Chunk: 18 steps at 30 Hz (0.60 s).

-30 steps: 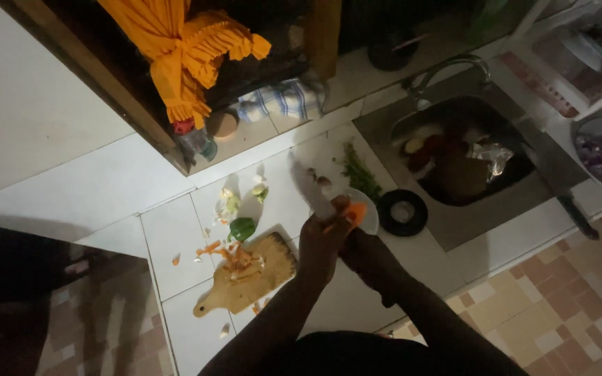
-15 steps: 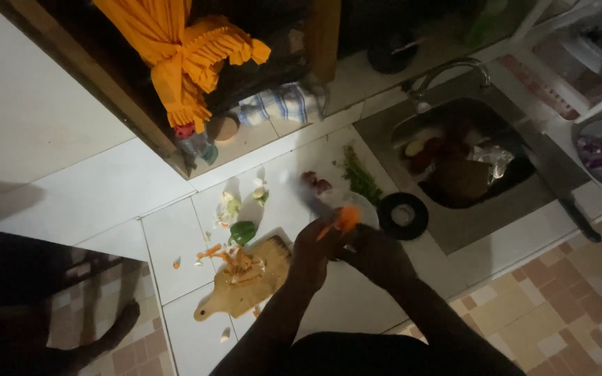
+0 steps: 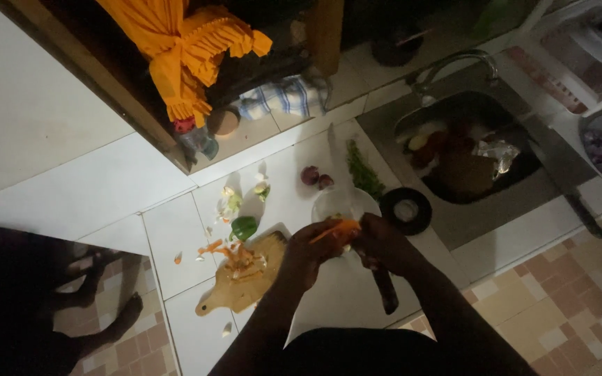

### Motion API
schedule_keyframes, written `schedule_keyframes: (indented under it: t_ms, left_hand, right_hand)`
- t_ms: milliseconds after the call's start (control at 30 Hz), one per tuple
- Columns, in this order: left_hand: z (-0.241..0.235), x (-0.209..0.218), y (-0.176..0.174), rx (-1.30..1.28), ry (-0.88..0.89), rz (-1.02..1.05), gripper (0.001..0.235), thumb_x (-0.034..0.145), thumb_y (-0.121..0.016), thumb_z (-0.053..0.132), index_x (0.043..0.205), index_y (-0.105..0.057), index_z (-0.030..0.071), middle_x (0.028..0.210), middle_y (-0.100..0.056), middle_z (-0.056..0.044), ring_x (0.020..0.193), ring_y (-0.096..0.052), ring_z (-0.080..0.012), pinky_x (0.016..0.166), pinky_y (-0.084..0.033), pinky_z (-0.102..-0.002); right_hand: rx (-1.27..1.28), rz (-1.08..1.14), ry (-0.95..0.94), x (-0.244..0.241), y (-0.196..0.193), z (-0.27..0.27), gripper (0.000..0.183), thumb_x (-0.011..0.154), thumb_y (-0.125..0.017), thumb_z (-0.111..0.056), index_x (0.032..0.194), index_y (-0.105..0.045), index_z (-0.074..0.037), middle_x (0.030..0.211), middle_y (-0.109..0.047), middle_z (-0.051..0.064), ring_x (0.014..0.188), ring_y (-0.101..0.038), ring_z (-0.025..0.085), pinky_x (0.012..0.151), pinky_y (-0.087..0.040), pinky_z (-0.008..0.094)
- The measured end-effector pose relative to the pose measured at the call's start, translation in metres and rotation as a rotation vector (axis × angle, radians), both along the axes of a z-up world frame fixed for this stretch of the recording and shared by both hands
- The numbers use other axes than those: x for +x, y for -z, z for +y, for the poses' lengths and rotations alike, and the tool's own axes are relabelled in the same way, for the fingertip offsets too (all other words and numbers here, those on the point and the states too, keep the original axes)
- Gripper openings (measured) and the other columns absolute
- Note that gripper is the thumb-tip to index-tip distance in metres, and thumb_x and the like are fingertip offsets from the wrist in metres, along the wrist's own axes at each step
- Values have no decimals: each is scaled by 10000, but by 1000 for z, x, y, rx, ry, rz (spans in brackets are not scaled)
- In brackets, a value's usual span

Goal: The person peels a carrot using a knife over a wooden cutting board in a kitchen. The person holds the carrot in one hand and uses the knife to remove the skin in long strips, which fall onto the board.

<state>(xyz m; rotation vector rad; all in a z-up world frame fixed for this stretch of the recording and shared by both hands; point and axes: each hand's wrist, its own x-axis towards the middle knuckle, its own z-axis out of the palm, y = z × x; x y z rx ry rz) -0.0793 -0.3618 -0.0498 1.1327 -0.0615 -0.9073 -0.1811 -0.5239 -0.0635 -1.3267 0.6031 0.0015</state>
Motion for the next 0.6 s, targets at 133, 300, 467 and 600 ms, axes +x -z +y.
schedule_keyframes:
  t_ms: [133, 300, 467, 600]
  left_hand:
    - [4, 4, 4, -44, 40, -58, 434, 835, -837, 52, 1242, -720, -42, 1005, -691, -261, 818, -713, -327, 745, -636, -440]
    - [7, 6, -14, -47, 86, -86, 458, 796, -847, 40, 1226, -722, -60, 996, -705, -264, 847, -714, -330, 780, -637, -457]
    - [8, 12, 7, -66, 63, -158, 424, 784, -862, 27, 1182, -743, -55, 944, -733, -288, 825, -736, -336, 736, -644, -448]
    - [4, 13, 28, -124, 40, -161, 457, 797, -834, -29, 1235, -711, -70, 967, -734, -310, 840, -747, -376, 743, -653, -464]
  right_hand:
    - [-28, -51, -45, -1, -2, 1, 207, 1009, -639, -152, 1025, -508, 8, 593, -533, 159, 377, -503, 233, 317, -447, 357]
    - [390, -330, -76, -3, 47, -13, 244, 990, -612, -111, 1139, -583, 81, 739, -608, 263, 515, -607, 316, 374, -524, 420]
    - [-1397, -652, -545, 1, 80, -28, 321, 1044, -602, -272, 1125, -618, 38, 854, -621, 131, 768, -625, 242, 857, -571, 398]
    - [324, -419, -116, 8, 182, -44, 186, 997, -663, -179, 1012, -623, 3, 725, -637, 141, 546, -578, 167, 396, -428, 278]
